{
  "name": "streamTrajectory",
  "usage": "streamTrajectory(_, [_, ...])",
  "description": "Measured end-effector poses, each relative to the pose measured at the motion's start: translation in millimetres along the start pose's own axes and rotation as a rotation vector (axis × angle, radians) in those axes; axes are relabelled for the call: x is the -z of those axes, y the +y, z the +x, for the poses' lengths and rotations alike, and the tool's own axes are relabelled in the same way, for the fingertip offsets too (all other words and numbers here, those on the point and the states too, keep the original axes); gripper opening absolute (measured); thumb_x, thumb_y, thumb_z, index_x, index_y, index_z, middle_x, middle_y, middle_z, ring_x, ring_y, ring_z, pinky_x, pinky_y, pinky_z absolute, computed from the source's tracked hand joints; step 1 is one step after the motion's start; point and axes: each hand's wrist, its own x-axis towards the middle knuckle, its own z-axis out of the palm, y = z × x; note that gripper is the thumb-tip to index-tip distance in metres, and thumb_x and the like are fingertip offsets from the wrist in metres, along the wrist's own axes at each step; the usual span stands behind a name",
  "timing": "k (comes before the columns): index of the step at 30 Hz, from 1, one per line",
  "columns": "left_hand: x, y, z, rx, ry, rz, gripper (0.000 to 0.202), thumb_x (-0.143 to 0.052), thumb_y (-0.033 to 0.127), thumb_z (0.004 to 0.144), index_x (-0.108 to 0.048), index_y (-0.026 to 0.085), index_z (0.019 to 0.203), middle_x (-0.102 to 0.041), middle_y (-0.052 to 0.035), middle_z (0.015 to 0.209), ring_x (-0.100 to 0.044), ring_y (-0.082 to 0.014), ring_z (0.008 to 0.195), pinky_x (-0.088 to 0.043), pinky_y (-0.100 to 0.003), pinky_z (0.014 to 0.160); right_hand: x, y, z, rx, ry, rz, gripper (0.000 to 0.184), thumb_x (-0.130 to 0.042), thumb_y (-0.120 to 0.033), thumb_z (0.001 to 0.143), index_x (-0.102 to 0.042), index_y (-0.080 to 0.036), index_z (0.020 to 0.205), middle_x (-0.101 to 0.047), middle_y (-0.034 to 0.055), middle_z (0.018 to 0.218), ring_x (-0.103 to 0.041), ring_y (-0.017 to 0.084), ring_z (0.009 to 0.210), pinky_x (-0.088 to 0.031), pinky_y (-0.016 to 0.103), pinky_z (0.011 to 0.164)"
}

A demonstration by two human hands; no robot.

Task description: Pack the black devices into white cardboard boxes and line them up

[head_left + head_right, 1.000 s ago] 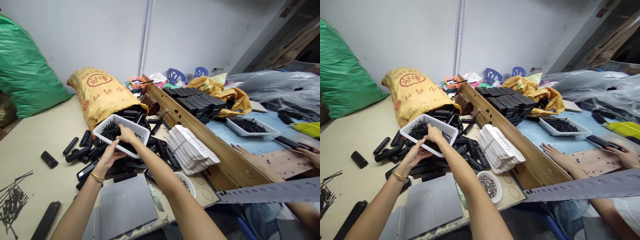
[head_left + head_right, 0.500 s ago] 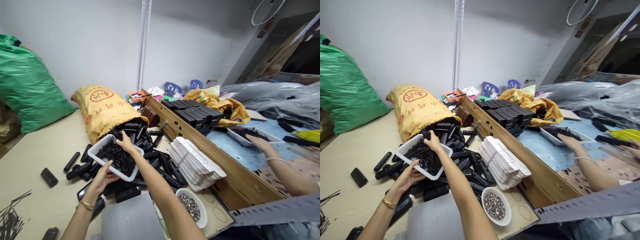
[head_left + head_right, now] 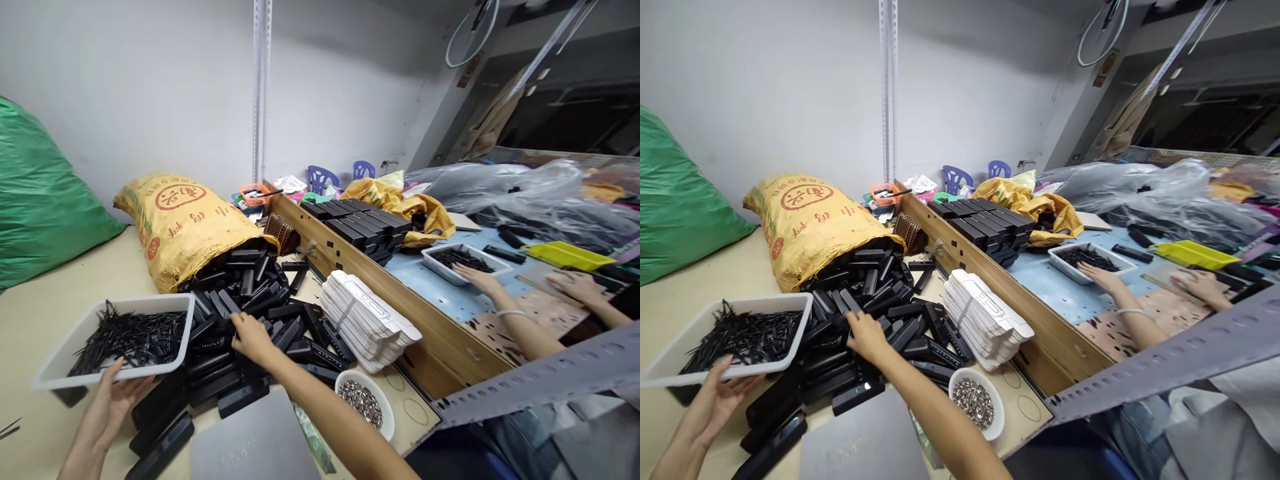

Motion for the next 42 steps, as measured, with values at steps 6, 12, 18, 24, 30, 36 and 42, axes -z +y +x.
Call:
streamTrajectory(6, [-10.7, -6.1, -5.4, -0.032, -0.013, -0.059, 0.008, -0.056, 0.026, 0.080, -0.059, 0.021, 0.085, -0.068, 0.0008, 0.084, -0.065, -0.0167, 0.077, -0.057, -0.036, 0.074, -35.7, -20.9, -27.7, 0.224, -0.142, -0.207, 0.036, -0.048, -0.016, 0.082, -0.047, -0.024, 0.117, -0.057, 0.0095, 0.097, -0.051, 0.023, 0.087, -0.044, 0.033, 0.068])
streamTrajectory(12, [-18.6, -19.6, -14.5, -0.010, -0.041, -0.059, 0.010, -0.057, 0.026, 0.080, -0.058, 0.019, 0.087, -0.067, -0.0013, 0.085, -0.065, -0.0169, 0.077, -0.057, -0.035, 0.071, -32.6, -1.4, -23.3, 0.439, -0.221, -0.273, 0.032, -0.037, -0.018, 0.090, -0.046, -0.025, 0.120, -0.057, 0.0085, 0.098, -0.049, 0.021, 0.088, -0.040, 0.034, 0.075])
streamTrajectory(18, [-41.5, -31.6, -22.5, -0.037, -0.121, -0.015, 0.017, -0.057, 0.023, 0.080, -0.057, 0.021, 0.097, -0.066, -0.0021, 0.094, -0.065, -0.0161, 0.077, -0.057, -0.034, 0.070, -33.3, -5.0, -17.4, 0.464, -0.240, -0.314, 0.037, -0.053, -0.033, 0.082, -0.051, -0.019, 0.116, -0.057, 0.0108, 0.101, -0.049, 0.023, 0.090, -0.038, 0.037, 0.079])
streamTrajectory(24, [-83.4, -42.3, -27.0, 0.002, -0.252, 0.009, 0.018, -0.054, 0.024, 0.081, -0.056, 0.021, 0.099, -0.066, -0.0026, 0.095, -0.065, -0.0163, 0.080, -0.056, -0.034, 0.072, -25.0, -16.2, -20.8, 0.311, -0.277, -0.200, 0.058, -0.066, -0.050, 0.063, -0.055, -0.022, 0.112, -0.051, 0.0126, 0.122, -0.043, 0.032, 0.109, -0.027, 0.056, 0.094])
streamTrajectory(30, [-120.6, -45.7, -21.6, -0.015, -0.297, 0.086, 0.016, -0.052, 0.025, 0.081, -0.056, 0.024, 0.096, -0.066, 0.0017, 0.089, -0.064, -0.0147, 0.073, -0.055, -0.033, 0.067, 37.7, 19.6, -41.3, -0.147, -0.060, 0.537, 0.028, -0.062, -0.029, 0.073, -0.059, -0.019, 0.098, -0.057, 0.0102, 0.112, -0.047, 0.028, 0.113, -0.028, 0.051, 0.100])
streamTrajectory(36, [-163.2, -54.4, -5.5, 0.058, -0.378, 0.327, 0.020, -0.053, 0.031, 0.077, -0.059, 0.019, 0.093, -0.068, 0.0002, 0.076, -0.063, -0.0151, 0.063, -0.051, -0.026, 0.056, 85.2, 49.1, -60.4, -0.399, -0.065, 1.041, 0.038, -0.025, -0.046, 0.091, -0.032, -0.023, 0.121, -0.061, 0.0073, 0.095, -0.067, 0.018, 0.070, -0.055, 0.033, 0.056])
streamTrajectory(42, [-243.6, -82.1, 5.0, 0.096, -0.613, 0.388, 0.040, -0.054, 0.044, 0.080, -0.057, 0.017, 0.110, -0.068, -0.0086, 0.094, -0.066, -0.0192, 0.075, -0.052, -0.030, 0.066, 86.3, 75.9, -59.1, -0.724, 0.363, 1.473, 0.041, -0.057, -0.026, 0.069, -0.037, -0.023, 0.104, -0.059, -0.0024, 0.075, -0.062, 0.012, 0.050, -0.055, 0.028, 0.048])
